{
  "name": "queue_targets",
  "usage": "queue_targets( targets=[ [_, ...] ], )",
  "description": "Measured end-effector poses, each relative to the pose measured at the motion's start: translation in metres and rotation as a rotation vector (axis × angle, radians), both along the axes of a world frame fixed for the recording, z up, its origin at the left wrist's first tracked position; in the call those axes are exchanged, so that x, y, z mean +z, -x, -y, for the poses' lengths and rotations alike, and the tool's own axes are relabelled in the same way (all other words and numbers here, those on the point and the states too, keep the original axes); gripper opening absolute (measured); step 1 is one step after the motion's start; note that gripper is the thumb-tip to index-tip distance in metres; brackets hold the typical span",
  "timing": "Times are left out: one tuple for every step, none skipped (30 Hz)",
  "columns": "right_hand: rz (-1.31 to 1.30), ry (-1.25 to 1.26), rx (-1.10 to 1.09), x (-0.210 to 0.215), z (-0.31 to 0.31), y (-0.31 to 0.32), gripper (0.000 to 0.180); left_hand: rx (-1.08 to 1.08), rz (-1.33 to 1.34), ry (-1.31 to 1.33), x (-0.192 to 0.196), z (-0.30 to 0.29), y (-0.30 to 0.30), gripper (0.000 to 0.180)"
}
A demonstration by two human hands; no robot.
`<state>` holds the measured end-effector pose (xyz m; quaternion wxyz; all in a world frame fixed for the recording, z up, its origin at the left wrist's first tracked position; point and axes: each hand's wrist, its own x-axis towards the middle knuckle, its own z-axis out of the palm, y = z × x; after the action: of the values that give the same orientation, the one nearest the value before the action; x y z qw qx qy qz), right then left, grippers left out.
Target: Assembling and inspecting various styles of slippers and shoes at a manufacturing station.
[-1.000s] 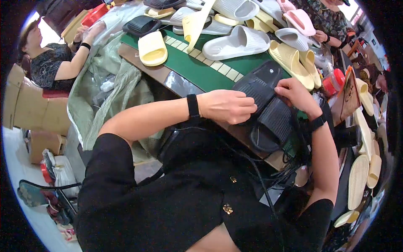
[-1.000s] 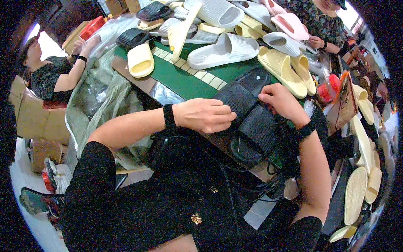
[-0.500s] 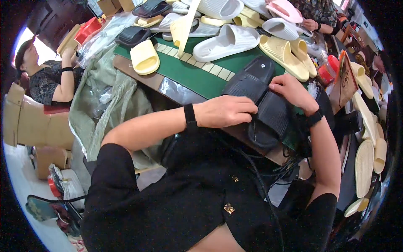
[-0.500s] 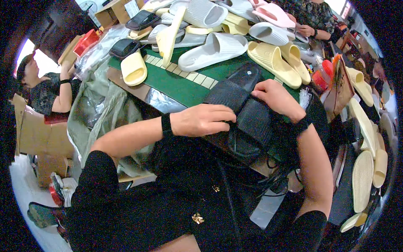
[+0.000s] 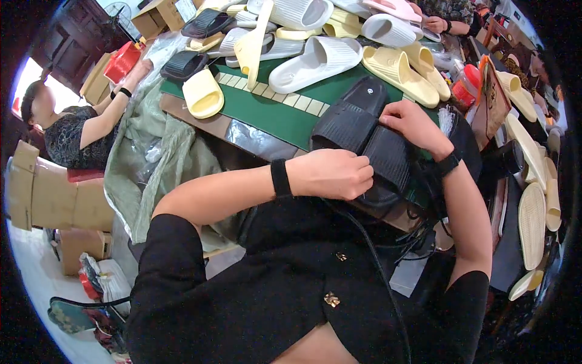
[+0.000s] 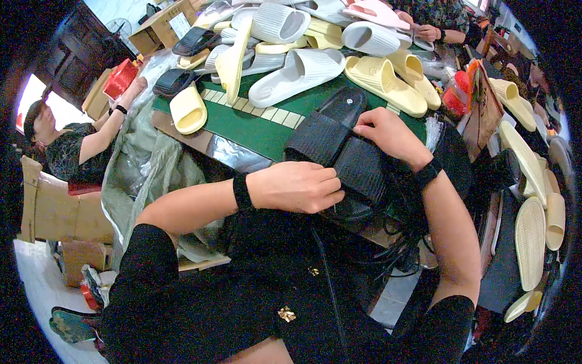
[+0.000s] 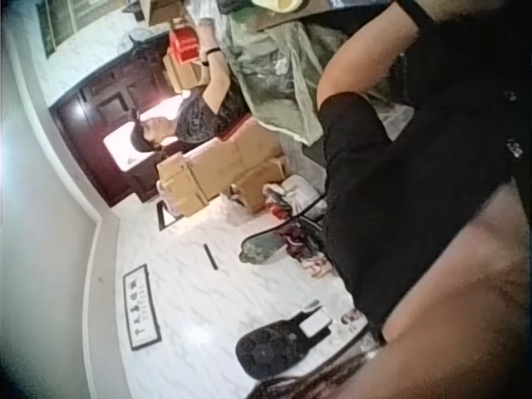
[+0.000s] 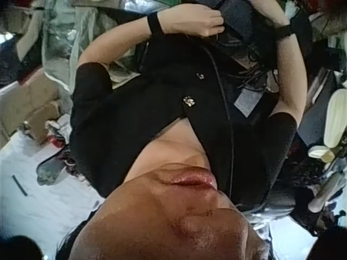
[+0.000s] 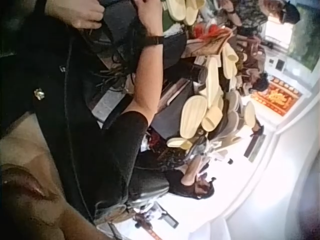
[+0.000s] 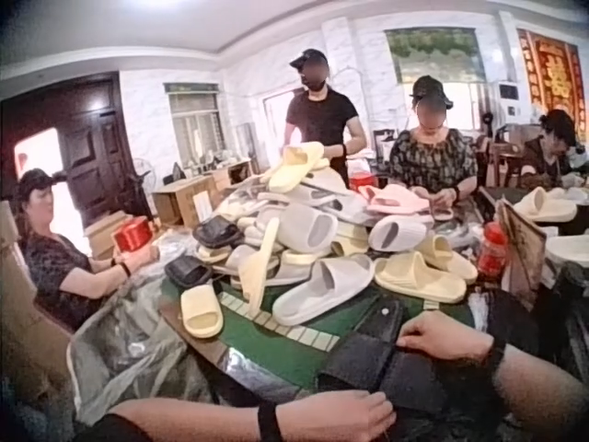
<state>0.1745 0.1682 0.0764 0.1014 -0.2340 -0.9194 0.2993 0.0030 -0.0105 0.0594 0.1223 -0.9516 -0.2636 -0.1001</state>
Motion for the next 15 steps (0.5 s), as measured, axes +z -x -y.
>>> queue_targets(
  targets=[
    [-0.003,-0.001,-0.001,0.0,0.0,0.0,0.021,0.024,-0.055,-0.038,-0.001,0.002,-0.002,0.015],
    [0.026,0.016,-0.02,0.001,0.001,-0.001,0.02,0.027,-0.084,-0.083,-0.004,0.004,-0.004,0.014],
    [0.054,0.031,-0.039,0.002,0.001,-0.001,0.019,0.025,-0.088,-0.089,-0.005,0.004,-0.005,0.014],
    [0.051,0.025,-0.042,0.003,0.003,-0.002,0.019,0.026,-0.072,-0.06,-0.006,0.005,-0.005,0.014],
    [-0.027,0.008,-0.082,0.002,0.008,-0.005,0.019,0.026,-0.055,-0.032,-0.006,0.004,-0.005,0.014],
    [-0.106,-0.013,-0.123,0.001,0.012,-0.008,0.021,0.023,0.019,0.028,-0.003,0.003,-0.003,0.013],
    [-0.151,-0.273,-0.134,0.001,0.016,-0.008,0.02,0.023,0.016,0.016,-0.002,0.003,0.0,0.013],
    [-0.227,-0.398,-0.138,0.003,0.022,-0.013,0.022,0.07,0.242,0.108,-0.004,0.004,0.003,0.015],
    [-0.307,-0.525,-0.126,0.013,0.035,-0.009,0.024,0.129,0.47,0.191,-0.007,0.005,0.009,0.018],
    [-0.354,-0.478,-0.067,0.02,0.048,-0.009,0.025,0.128,0.577,0.205,-0.011,0.004,0.016,0.022],
    [-0.396,-0.431,-0.019,0.024,0.062,-0.012,0.027,0.127,0.579,0.191,-0.008,0.006,0.018,0.022],
    [-0.405,-0.351,0.025,0.024,0.075,-0.014,0.029,0.246,0.827,0.375,-0.005,0.011,0.019,0.019],
    [-0.412,-0.266,0.073,0.022,0.087,-0.015,0.03,0.369,1.077,0.563,-0.004,0.016,0.018,0.016],
    [-0.362,-0.204,0.104,0.018,0.096,-0.013,0.033,0.412,1.345,0.726,-0.004,0.019,0.017,0.011],
    [-0.364,-0.176,0.127,0.011,0.105,-0.011,0.035,0.404,1.353,0.716,-0.007,0.018,0.017,0.011]
  ],
)
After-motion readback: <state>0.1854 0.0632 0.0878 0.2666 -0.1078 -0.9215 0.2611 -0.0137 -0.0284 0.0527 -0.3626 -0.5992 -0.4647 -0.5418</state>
